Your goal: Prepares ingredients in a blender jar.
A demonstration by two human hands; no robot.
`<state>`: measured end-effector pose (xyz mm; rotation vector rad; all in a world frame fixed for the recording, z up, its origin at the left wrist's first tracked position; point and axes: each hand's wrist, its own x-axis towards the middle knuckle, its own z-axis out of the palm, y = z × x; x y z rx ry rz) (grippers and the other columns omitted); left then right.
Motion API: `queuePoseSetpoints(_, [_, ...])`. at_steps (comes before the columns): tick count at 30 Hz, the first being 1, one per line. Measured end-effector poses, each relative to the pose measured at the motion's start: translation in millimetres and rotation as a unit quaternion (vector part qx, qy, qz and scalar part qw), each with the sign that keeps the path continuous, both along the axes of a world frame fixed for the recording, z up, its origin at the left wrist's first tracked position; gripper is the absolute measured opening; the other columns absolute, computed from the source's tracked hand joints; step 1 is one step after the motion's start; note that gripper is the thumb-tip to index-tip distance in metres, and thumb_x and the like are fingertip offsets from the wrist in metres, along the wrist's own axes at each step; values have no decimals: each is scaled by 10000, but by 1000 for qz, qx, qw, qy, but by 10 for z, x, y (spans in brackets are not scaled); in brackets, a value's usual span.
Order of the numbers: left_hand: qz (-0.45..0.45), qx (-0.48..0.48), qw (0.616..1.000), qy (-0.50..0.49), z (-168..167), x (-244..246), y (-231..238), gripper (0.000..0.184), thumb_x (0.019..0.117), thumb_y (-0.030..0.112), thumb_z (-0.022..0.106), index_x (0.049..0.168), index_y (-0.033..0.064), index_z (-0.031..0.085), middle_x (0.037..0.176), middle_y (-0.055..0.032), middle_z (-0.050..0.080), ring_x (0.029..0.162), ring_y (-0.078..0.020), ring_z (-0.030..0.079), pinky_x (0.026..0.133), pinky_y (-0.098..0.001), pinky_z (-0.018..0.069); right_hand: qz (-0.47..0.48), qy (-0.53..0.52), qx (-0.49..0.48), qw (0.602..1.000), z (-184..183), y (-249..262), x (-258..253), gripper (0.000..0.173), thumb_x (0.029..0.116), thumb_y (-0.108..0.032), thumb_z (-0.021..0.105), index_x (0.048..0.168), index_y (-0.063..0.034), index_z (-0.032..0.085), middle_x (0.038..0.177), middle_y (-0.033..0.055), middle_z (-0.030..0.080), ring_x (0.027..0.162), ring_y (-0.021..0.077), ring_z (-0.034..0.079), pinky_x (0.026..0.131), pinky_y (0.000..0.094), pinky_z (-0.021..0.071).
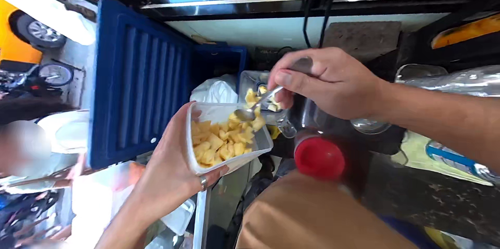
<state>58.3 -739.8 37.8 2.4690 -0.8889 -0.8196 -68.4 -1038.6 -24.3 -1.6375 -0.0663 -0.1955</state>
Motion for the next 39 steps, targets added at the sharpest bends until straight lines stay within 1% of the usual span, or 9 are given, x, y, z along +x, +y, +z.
queuePoseSetpoints(3, [1, -26, 1000, 1, -36, -54, -27, 1229, 545, 627, 907, 1563, 279, 310, 1439, 35, 550, 1296, -102, 558, 1056, -329, 532, 15, 45, 76, 996, 131, 222, -46, 228, 1098, -176, 462, 1080, -57, 655, 820, 14, 699, 671, 100, 694, 607, 282, 639])
queuePoseSetpoints(7, [0, -10, 1000, -13, -8, -103, -63, 1246, 550, 645, 893, 1571, 268, 286, 1427, 30, 548, 1280, -90, 560, 1044, -336, 533, 83, 41, -52, 994, -215, 366, -31, 289, 1100, -292, 463, 1113, -109, 687, 799, -33, 686, 701, 32, 666, 644, 242, 595])
queuePoseSetpoints(12, [27, 19, 999, 9, 20, -56, 1, 1239, 545, 591, 925, 1573, 353, 276, 1460, 59, 513, 1294, -90, 552, 1036, -369, 551, 21, 9, -49, 999, -139, 145, -9, 265, 1094, -260, 466, 1072, -127, 694, 829, -56, 711, 691, 55, 697, 607, 240, 635])
queuePoseSetpoints(15, [31, 15, 999, 8, 16, -35, -10, 1241, 541, 604, 920, 1573, 361, 277, 1453, 68, 521, 1294, -84, 553, 1036, -357, 551, 56, -2, -48, 997, -103, 209, -64, 234, 1084, -246, 485, 1042, -135, 687, 786, -75, 690, 669, 22, 673, 583, 203, 610])
queuePoseSetpoints(19, [22, 14, 1000, 16, 18, 12, -23, 1207, 564, 629, 898, 1568, 333, 297, 1431, 71, 534, 1292, -82, 545, 1039, -352, 536, 96, -36, -150, 983, -395, 279, -30, 258, 1080, -296, 499, 1066, -151, 712, 875, -93, 694, 764, -44, 642, 681, 153, 570])
queuePoseSetpoints(27, [6, 19, 1000, -21, -27, 25, 21, 1195, 558, 678, 869, 1558, 328, 318, 1435, 51, 546, 1280, -103, 566, 1033, -376, 543, 76, -36, -93, 992, -315, -62, 150, 251, 1093, -209, 493, 1078, -67, 699, 861, -37, 715, 748, 15, 690, 686, 202, 615])
queuePoseSetpoints(33, [19, -47, 999, 15, -109, 38, 135, 1197, 555, 619, 908, 1553, 304, 326, 1428, 54, 558, 1288, -90, 568, 1052, -298, 536, 58, -25, 29, 998, -58, -209, 121, 241, 1105, -154, 448, 1078, -30, 653, 886, 16, 707, 734, 105, 705, 650, 268, 645])
queuePoseSetpoints(37, [20, -71, 997, 19, -167, 15, 160, 1186, 572, 603, 913, 1549, 284, 322, 1426, 51, 564, 1287, -88, 568, 1052, -289, 533, 93, 22, 33, 995, -74, -27, -37, 222, 1086, -158, 477, 1035, -61, 670, 830, 2, 699, 673, 87, 681, 599, 250, 624])
queuePoseSetpoints(39, [31, -70, 997, 23, -143, 5, 176, 1199, 576, 567, 924, 1560, 274, 305, 1419, 55, 564, 1279, -80, 570, 1046, -291, 536, 126, 22, -36, 991, -220, 99, -66, 249, 1088, -237, 490, 1031, -105, 692, 785, -57, 681, 680, 18, 662, 607, 188, 596])
